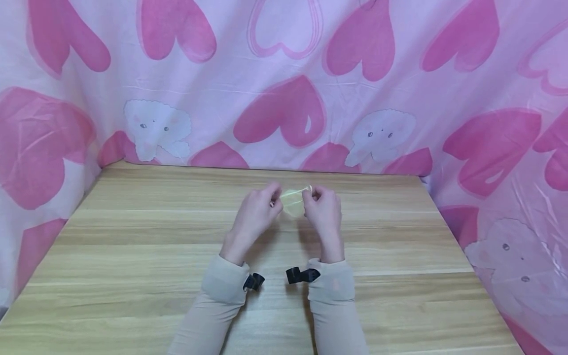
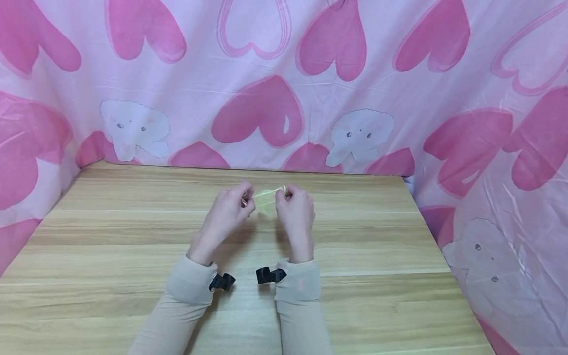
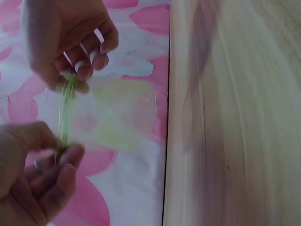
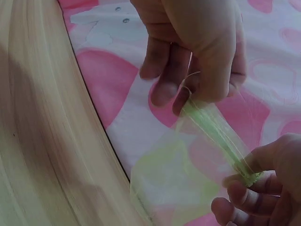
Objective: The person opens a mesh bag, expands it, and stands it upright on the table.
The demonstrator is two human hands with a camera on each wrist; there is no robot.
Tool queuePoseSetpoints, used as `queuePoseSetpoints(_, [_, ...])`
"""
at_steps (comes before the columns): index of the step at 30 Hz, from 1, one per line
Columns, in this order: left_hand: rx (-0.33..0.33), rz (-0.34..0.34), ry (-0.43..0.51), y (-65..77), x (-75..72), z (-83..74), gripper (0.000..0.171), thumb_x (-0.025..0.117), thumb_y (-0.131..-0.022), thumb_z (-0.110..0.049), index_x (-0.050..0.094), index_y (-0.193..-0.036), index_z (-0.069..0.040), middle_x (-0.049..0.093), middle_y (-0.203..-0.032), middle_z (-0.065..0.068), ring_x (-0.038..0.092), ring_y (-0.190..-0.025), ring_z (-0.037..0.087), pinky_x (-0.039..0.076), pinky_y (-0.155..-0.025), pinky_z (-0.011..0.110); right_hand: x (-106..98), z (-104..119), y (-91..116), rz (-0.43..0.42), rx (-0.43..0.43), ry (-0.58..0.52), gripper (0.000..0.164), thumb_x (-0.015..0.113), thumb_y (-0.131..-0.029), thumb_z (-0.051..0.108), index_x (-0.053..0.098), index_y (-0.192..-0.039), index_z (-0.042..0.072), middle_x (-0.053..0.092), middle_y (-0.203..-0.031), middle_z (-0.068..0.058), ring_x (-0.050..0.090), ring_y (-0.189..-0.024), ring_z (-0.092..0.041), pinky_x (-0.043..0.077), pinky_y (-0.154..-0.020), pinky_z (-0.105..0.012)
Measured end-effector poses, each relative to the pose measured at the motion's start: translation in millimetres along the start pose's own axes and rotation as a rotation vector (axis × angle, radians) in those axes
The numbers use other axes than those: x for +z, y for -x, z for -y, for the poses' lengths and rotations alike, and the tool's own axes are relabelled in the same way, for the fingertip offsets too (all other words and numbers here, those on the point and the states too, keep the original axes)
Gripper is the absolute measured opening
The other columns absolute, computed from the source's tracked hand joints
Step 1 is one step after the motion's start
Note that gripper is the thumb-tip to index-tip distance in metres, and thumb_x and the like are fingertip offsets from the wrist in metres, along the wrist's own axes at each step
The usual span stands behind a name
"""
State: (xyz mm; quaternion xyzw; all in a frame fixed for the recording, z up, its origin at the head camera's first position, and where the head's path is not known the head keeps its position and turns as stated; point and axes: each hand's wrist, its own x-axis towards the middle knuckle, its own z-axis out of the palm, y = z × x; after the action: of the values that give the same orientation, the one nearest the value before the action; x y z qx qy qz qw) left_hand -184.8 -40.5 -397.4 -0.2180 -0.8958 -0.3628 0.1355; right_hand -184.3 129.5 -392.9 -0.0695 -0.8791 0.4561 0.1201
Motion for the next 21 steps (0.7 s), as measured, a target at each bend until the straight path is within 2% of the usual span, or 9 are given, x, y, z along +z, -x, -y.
queuePoseSetpoints(2, [0.087, 0.028, -0.032, 0.9, -1.3, 1.8, 0.013, 0.063, -0.086, 0.002, 0.061, -0.088, -0.011, 0.062, -0.074, -0.002, 0.055, -0.063, 0.012, 0.048, -0.06, 0.026, -0.9, -1.2, -0.5, 0.004, -0.002, -0.007, 0.023, 0.058, -0.091, 0.022, 0.068, -0.076, 0.009, 0.06, -0.061, -0.004, 0.061, -0.048, -0.017, 0.046, -0.045, -0.032])
queuePoseSetpoints(4, [0.155, 0.071, -0.046, 1.7, -2.8, 3.3, 0.016, 0.062, -0.089, 0.002, 0.067, -0.095, -0.011, 0.064, -0.08, -0.003, 0.055, -0.066, 0.01, 0.048, -0.063, 0.024, -2.1, -1.7, -0.6, 0.01, -0.011, -0.009, 0.021, 0.058, -0.091, 0.021, 0.068, -0.077, 0.009, 0.06, -0.061, -0.004, 0.061, -0.048, -0.017, 0.047, -0.046, -0.032])
queuePoseSetpoints(6, [0.181, 0.108, -0.057, 2.5, -4.2, 4.3, 0.02, 0.06, -0.091, 0.003, 0.071, -0.102, -0.01, 0.065, -0.086, -0.001, 0.054, -0.068, 0.011, 0.048, -0.065, 0.025, -3.0, -2.1, -0.7, 0.017, -0.028, -0.005, 0.021, 0.058, -0.091, 0.021, 0.068, -0.076, 0.009, 0.06, -0.061, -0.004, 0.061, -0.048, -0.017, 0.047, -0.047, -0.032])
queuePoseSetpoints(9, [0.146, 0.14, -0.079, 2.7, -5.5, 4.7, 0.025, 0.06, -0.091, 0.001, 0.073, -0.11, -0.008, 0.068, -0.097, 0.004, 0.061, -0.077, 0.015, 0.051, -0.073, 0.027, -3.6, -2.4, -1.1, 0.044, -0.07, 0.002, 0.02, 0.058, -0.091, 0.02, 0.066, -0.076, 0.009, 0.06, -0.06, -0.004, 0.061, -0.048, -0.017, 0.047, -0.047, -0.031])
queuePoseSetpoints(13, [0.058, 0.126, -0.084, 1.4, -5.4, 5.5, 0.03, 0.059, -0.087, 0.002, 0.071, -0.114, -0.003, 0.069, -0.109, 0.011, 0.066, -0.096, 0.022, 0.053, -0.085, 0.033, -3.2, -3.3, -1.7, 0.111, -0.146, 0.019, 0.011, 0.062, -0.091, 0.016, 0.066, -0.084, 0.008, 0.059, -0.062, -0.003, 0.058, -0.049, -0.016, 0.045, -0.045, -0.03])
queuePoseSetpoints(15, [0.025, 0.113, -0.066, 0.8, -5.4, 6.3, 0.032, 0.058, -0.086, 0.003, 0.069, -0.115, -0.001, 0.069, -0.11, 0.013, 0.066, -0.094, 0.021, 0.053, -0.084, 0.033, -2.9, -3.5, -1.9, 0.153, -0.181, 0.023, 0.007, 0.064, -0.09, 0.014, 0.065, -0.093, 0.007, 0.059, -0.064, -0.003, 0.057, -0.05, -0.015, 0.044, -0.045, -0.03])
queuePoseSetpoints(21, [-0.005, 0.1, -0.052, 0.1, -5.0, 7.4, 0.035, 0.059, -0.084, 0.003, 0.068, -0.117, 0.002, 0.07, -0.106, 0.014, 0.06, -0.077, 0.016, 0.053, -0.075, 0.029, -2.8, -3.9, -1.9, 0.232, -0.233, 0.011, 0.028, 0.063, -0.088, 0.006, 0.058, -0.116, 0.005, 0.062, -0.069, -0.006, 0.062, -0.049, -0.019, 0.049, -0.046, -0.032])
